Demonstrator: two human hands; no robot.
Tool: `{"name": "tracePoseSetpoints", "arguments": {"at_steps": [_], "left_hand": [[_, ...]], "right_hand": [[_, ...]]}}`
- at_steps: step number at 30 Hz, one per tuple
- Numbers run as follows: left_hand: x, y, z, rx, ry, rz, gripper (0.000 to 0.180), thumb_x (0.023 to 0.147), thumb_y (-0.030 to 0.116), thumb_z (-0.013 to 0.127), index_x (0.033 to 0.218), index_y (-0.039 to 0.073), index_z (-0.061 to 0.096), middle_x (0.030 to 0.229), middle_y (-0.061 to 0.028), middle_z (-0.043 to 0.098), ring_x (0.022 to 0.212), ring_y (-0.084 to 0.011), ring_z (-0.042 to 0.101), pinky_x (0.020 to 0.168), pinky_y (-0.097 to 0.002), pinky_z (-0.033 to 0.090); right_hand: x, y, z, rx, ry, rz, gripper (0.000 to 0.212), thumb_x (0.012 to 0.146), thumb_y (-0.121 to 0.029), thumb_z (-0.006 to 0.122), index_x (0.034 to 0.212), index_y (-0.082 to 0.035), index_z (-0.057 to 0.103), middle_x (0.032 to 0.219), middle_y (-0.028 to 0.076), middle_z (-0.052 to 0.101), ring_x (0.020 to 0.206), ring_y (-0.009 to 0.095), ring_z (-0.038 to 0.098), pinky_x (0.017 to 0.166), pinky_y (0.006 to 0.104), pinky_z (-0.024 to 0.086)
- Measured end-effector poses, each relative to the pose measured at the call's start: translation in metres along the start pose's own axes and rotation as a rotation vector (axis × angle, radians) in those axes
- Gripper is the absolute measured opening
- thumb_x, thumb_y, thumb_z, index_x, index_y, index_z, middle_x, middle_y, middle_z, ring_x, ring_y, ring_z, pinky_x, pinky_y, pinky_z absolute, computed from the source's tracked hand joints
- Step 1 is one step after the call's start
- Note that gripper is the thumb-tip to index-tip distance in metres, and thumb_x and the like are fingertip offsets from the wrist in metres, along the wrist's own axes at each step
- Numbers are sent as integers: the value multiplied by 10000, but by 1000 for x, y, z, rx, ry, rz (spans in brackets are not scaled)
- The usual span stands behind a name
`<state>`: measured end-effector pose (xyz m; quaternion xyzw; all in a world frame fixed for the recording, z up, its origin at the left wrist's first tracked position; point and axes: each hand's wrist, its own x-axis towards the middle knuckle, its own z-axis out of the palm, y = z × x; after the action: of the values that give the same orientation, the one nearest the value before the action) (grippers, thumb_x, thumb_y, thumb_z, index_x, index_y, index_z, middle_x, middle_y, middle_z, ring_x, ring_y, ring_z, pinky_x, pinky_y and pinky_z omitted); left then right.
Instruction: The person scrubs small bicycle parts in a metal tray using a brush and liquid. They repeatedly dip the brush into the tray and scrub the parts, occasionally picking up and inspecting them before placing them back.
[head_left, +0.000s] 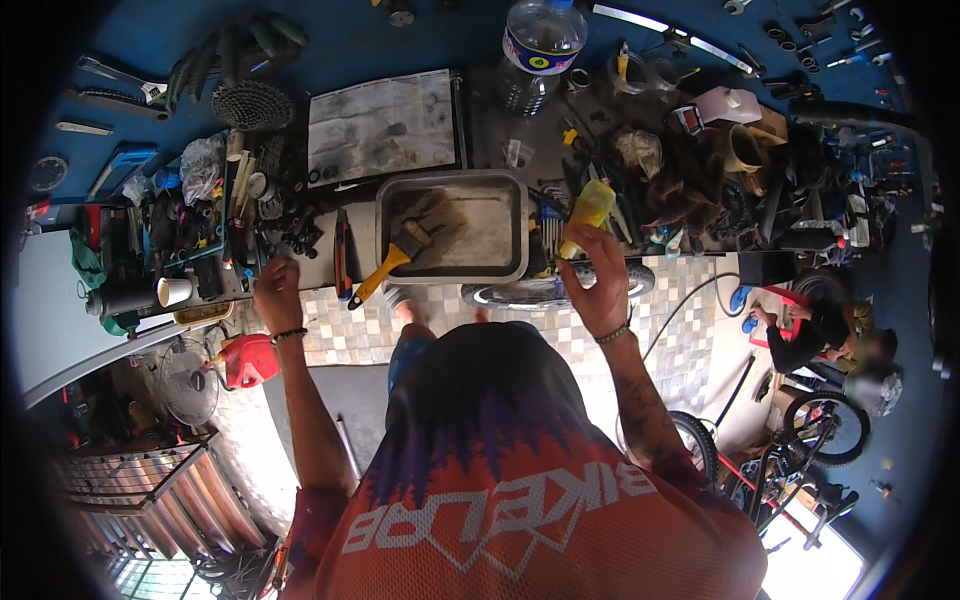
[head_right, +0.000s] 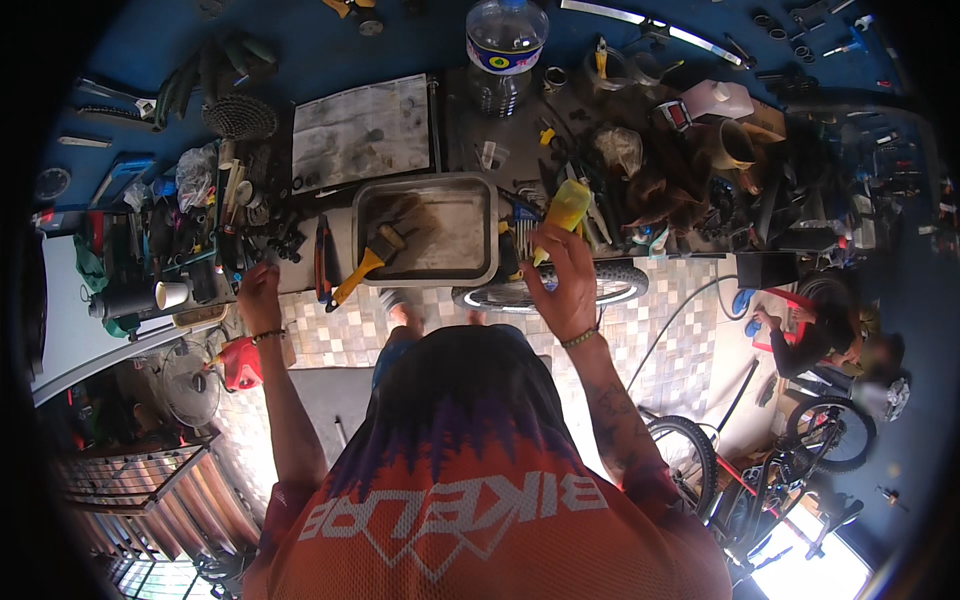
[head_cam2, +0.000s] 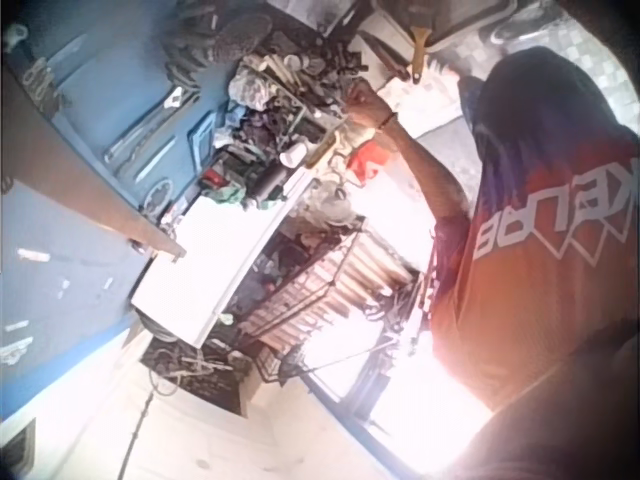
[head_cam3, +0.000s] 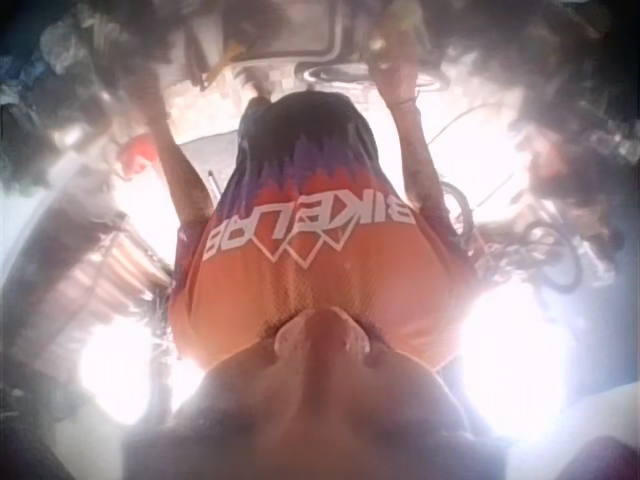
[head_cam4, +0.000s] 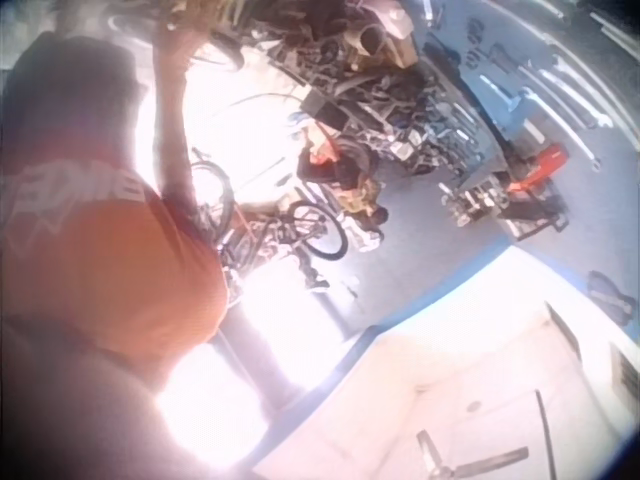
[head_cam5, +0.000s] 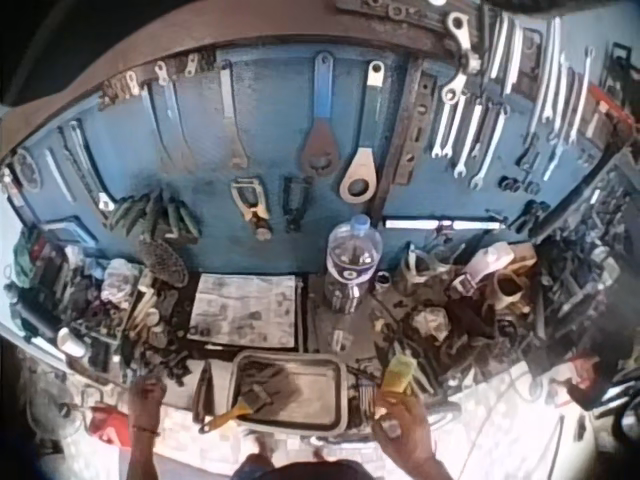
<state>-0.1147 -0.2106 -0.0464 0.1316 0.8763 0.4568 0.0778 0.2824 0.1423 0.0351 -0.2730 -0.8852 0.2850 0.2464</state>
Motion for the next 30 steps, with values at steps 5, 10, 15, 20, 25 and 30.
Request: {"name": "tracePoseSetpoints", "arguments": {"at_steps": [5,10,15,20,25,30], "left_hand": [[-95,113,51,-682,-751,-73,351,1005,61,770,1347,-6,729,1143,-75,796,943,-124,745,778,-283,607],[-131,163,65,-650,-878,-271,319,1041,172,810,1296,-11,749,1066,-75,812,909,-124,760,779,-275,617],[-124,164,55,-655,-827,-405,249,1033,158,812,1211,-12,776,1056,-86,814,889,-141,767,742,-289,638],[-71,105,62,18,-270,204,327,928,163,893,1212,50,779,1012,-103,815,810,-179,802,672,-313,607],[-26,89,92,462,-105,279,258,836,163,855,1069,128,749,1016,-70,772,1051,-318,733,906,-482,618],[-20,78,87,619,-9,348,404,859,252,863,1237,161,751,1314,-113,696,1211,-392,684,966,-549,606]], "right_hand": [[3,-78,38,523,-131,-35,379,873,-62,909,1238,-89,808,1223,111,773,1089,267,771,904,377,641],[-1,-99,65,577,-200,-95,400,908,-72,890,1297,-125,813,1275,64,778,994,182,778,686,294,627],[6,-93,71,526,-187,-164,341,899,-62,894,1231,-90,821,1245,63,788,1015,164,804,636,282,629],[0,-87,79,989,-276,310,369,968,110,778,1320,8,731,1253,111,746,1120,217,797,876,330,687],[-8,-77,85,1065,-245,292,375,979,141,740,1338,39,702,1375,169,723,1207,272,765,1074,380,633],[-15,-72,75,1020,-203,246,397,960,156,749,1335,37,702,1428,167,700,1250,261,744,1078,376,629]]}}
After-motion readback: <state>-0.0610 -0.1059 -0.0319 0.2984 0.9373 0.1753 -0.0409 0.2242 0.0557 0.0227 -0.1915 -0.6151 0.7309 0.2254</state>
